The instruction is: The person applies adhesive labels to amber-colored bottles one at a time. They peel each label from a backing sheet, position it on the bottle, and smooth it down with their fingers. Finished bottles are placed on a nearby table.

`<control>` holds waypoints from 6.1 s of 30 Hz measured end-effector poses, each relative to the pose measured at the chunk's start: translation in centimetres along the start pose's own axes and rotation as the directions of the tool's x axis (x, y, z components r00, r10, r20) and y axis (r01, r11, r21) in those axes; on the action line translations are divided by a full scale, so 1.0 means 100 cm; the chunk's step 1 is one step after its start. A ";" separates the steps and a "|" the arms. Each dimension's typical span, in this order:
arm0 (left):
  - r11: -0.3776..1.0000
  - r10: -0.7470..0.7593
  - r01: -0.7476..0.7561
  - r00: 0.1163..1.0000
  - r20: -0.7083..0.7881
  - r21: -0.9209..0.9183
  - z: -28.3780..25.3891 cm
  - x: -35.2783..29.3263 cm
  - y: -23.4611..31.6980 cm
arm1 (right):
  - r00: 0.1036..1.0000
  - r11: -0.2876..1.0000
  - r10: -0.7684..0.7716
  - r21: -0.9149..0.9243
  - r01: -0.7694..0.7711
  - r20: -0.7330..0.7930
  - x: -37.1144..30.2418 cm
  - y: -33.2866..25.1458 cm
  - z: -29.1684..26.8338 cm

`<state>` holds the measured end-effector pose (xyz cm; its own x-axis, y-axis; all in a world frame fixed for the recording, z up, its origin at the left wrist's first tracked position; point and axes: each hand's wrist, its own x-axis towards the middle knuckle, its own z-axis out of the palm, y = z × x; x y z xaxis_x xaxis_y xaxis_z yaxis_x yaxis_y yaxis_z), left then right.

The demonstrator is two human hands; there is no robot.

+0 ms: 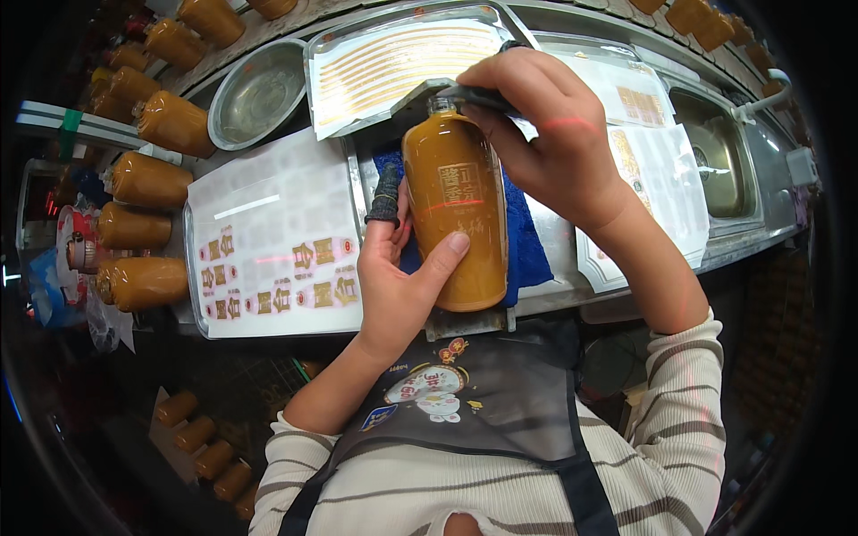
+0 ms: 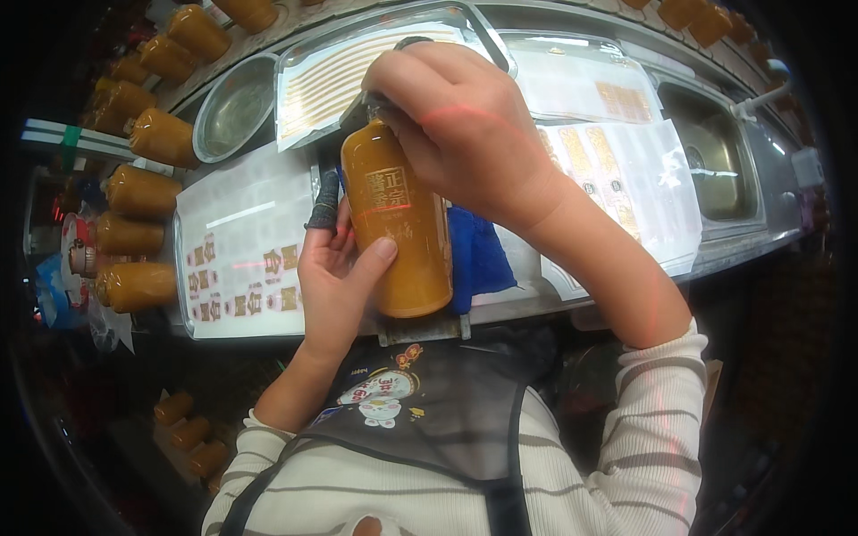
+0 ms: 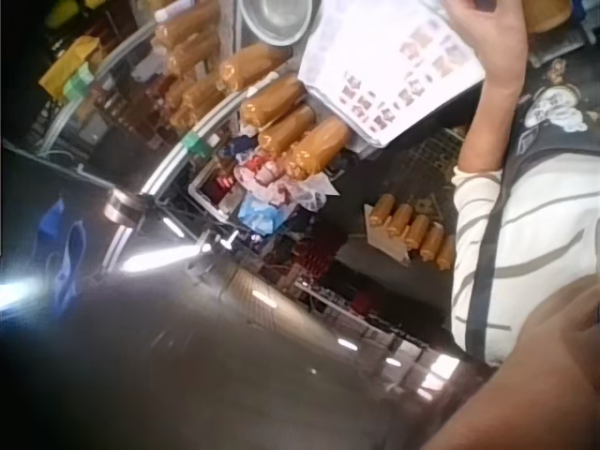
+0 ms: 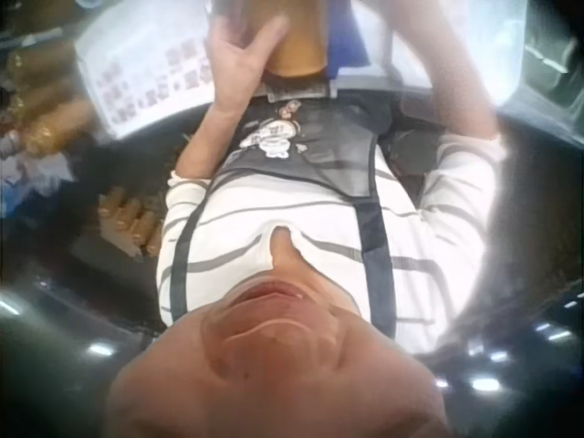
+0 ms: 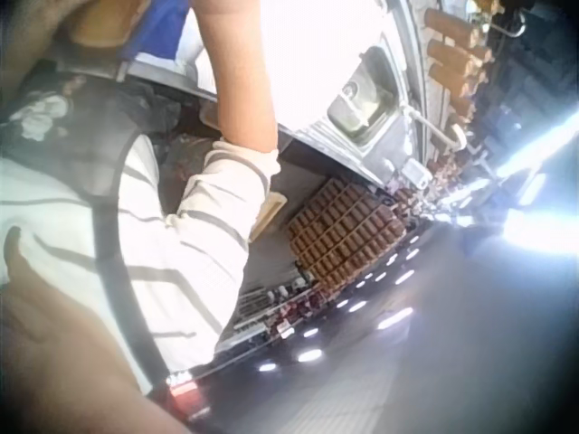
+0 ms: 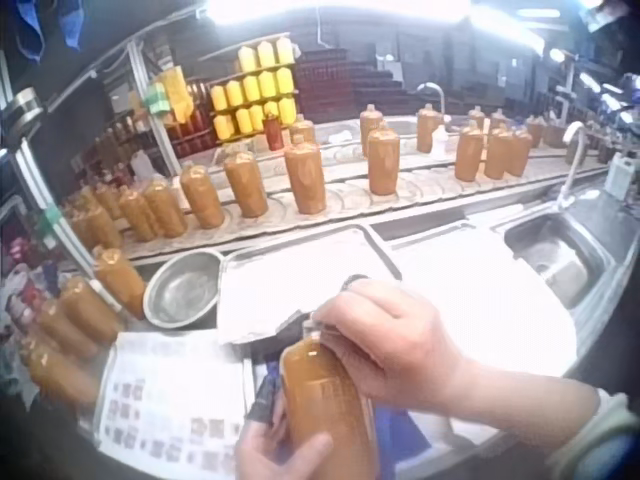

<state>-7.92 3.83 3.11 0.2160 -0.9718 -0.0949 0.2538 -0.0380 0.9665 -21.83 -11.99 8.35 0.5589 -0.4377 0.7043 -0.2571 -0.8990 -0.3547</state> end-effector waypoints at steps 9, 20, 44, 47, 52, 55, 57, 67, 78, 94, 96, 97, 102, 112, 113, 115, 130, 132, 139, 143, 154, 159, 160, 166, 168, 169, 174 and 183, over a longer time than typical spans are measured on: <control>0.980 -0.027 0.036 0.999 0.046 -0.193 -0.008 -0.003 0.003 | 0.980 0.962 0.045 0.256 -0.094 0.193 -0.015 -0.028 0.003; 0.992 -0.023 0.028 0.999 0.041 -0.126 -0.015 -0.002 0.002 | 0.988 0.993 -0.081 0.100 0.068 0.129 -0.042 -0.038 -0.005; 0.354 0.242 -0.603 0.798 0.552 0.715 -0.057 0.000 0.004 | 0.926 0.888 0.144 0.368 -0.277 0.349 -0.076 -0.075 -0.033; 0.464 0.304 -0.549 0.836 0.458 0.695 -0.064 0.022 -0.003 | 0.927 0.865 0.207 0.383 -0.323 0.313 -0.055 -0.080 -0.007; 0.564 0.412 -0.529 0.846 0.339 0.634 -0.073 0.065 -0.009 | 0.847 0.839 0.523 0.231 -0.493 -0.090 -0.031 -0.026 0.016; 0.743 0.416 -0.448 0.891 0.180 0.497 -0.070 0.057 -0.001 | 0.911 0.880 0.411 0.259 -0.399 0.006 -0.038 -0.036 -0.003; 0.834 0.401 -0.376 0.916 0.023 0.404 -0.060 0.051 0.001 | 0.954 0.913 0.274 0.278 -0.299 0.125 -0.042 -0.038 -0.001; 0.493 0.807 -0.616 0.588 -0.059 0.615 -0.029 0.085 -0.001 | 0.775 0.674 0.596 0.394 -0.625 0.208 -0.116 -0.074 -0.027; 0.754 0.203 -0.206 0.976 0.078 0.624 -0.012 0.116 -0.024 | 0.818 0.836 0.528 0.028 -0.548 0.228 -0.144 -0.111 0.040; 0.721 0.527 -0.057 0.691 -0.494 0.691 -0.212 -0.328 0.044 | 0.589 0.918 -0.396 0.290 0.270 0.705 -0.047 -0.228 0.102; 0.641 0.628 0.197 0.420 -0.655 0.742 -0.203 -0.411 0.028 | 0.639 0.868 -0.469 0.451 0.207 0.609 -0.042 -0.247 0.129; 0.504 0.765 0.358 0.237 -0.599 0.786 -0.204 -0.445 0.014 | 0.614 0.874 -0.406 0.483 0.045 0.677 -0.041 -0.257 0.136; 0.380 0.753 0.922 -0.258 -0.606 0.079 -0.254 -0.635 -0.048 | 0.528 0.956 -0.193 0.280 -0.089 0.827 -0.032 -0.282 0.146; 0.451 0.648 0.662 -0.704 -0.291 -0.599 -0.382 -0.958 -0.121 | 0.723 0.965 -0.248 0.101 0.241 0.645 0.001 -0.171 0.160; 0.466 0.632 0.642 -0.723 -0.278 -0.609 -0.389 -0.972 -0.128 | 0.717 0.970 -0.216 0.059 0.238 0.662 0.006 -0.168 0.158; 0.495 0.601 0.600 -0.759 -0.251 -0.629 -0.401 -0.994 -0.140 | 0.685 0.982 -0.090 -0.050 0.183 0.723 0.016 -0.170 0.151; 0.375 0.638 0.667 -0.690 -0.343 -0.644 -0.451 -1.039 -0.145 | 0.642 0.976 0.035 -0.165 0.144 0.766 0.006 -0.233 0.142; 0.336 0.706 0.635 -0.659 -0.260 -0.695 -0.451 -0.996 -0.133 | 0.648 0.979 0.025 -0.149 0.137 0.761 0.006 -0.232 0.136; 0.431 0.572 0.814 -0.580 -0.580 -0.390 -0.487 -0.962 -0.114 | 0.684 0.934 -0.242 -0.026 0.357 0.688 -0.001 -0.204 0.137; 0.393 0.527 0.805 -0.593 -0.608 -0.444 -0.501 -0.977 -0.114 | 0.632 0.979 0.070 -0.175 0.105 0.771 -0.006 -0.225 0.126; 0.355 0.687 0.825 -0.550 -0.476 -0.441 -0.483 -0.941 -0.115 | 0.669 0.986 0.033 -0.134 0.100 0.743 -0.019 -0.190 0.113; 0.205 0.913 0.954 -0.267 -0.309 -0.221 -0.475 -0.892 -0.113 | 0.661 0.995 0.038 -0.092 0.048 0.750 -0.021 -0.176 0.114; 0.182 0.919 0.965 -0.235 -0.316 -0.187 -0.475 -0.872 -0.111 | 0.667 0.995 0.035 -0.087 0.045 0.744 -0.021 -0.173 0.114; 0.041 0.771 0.997 0.008 -0.636 0.062 -0.483 -0.755 -0.094 | 0.658 0.983 0.171 -0.173 -0.063 0.733 -0.027 -0.192 0.104; 0.048 0.673 0.998 -0.067 -0.736 -0.046 -0.487 -0.743 -0.097 | 0.668 0.978 0.201 -0.179 -0.102 0.717 -0.027 -0.185 0.096; 0.056 0.664 0.997 -0.078 -0.744 -0.055 -0.488 -0.739 -0.096 | 0.682 0.978 0.204 -0.182 -0.105 0.703 -0.029 -0.179 0.091; 0.108 0.697 0.994 -0.072 -0.713 0.005 -0.490 -0.696 -0.089 | 0.727 0.972 0.229 -0.114 -0.205 0.648 -0.036 -0.138 0.061; 0.064 0.544 0.976 0.143 -0.827 0.210 -0.513 -0.569 -0.051 | 0.732 0.956 0.248 -0.037 -0.292 0.634 -0.061 -0.128 0.040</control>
<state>26.85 71.30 -8.70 0.9484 0.0332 0.3153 0.0285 -0.9994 0.0194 -18.75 2.29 6.11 0.8455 -0.5327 0.0379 -0.4379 -0.7323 -0.5215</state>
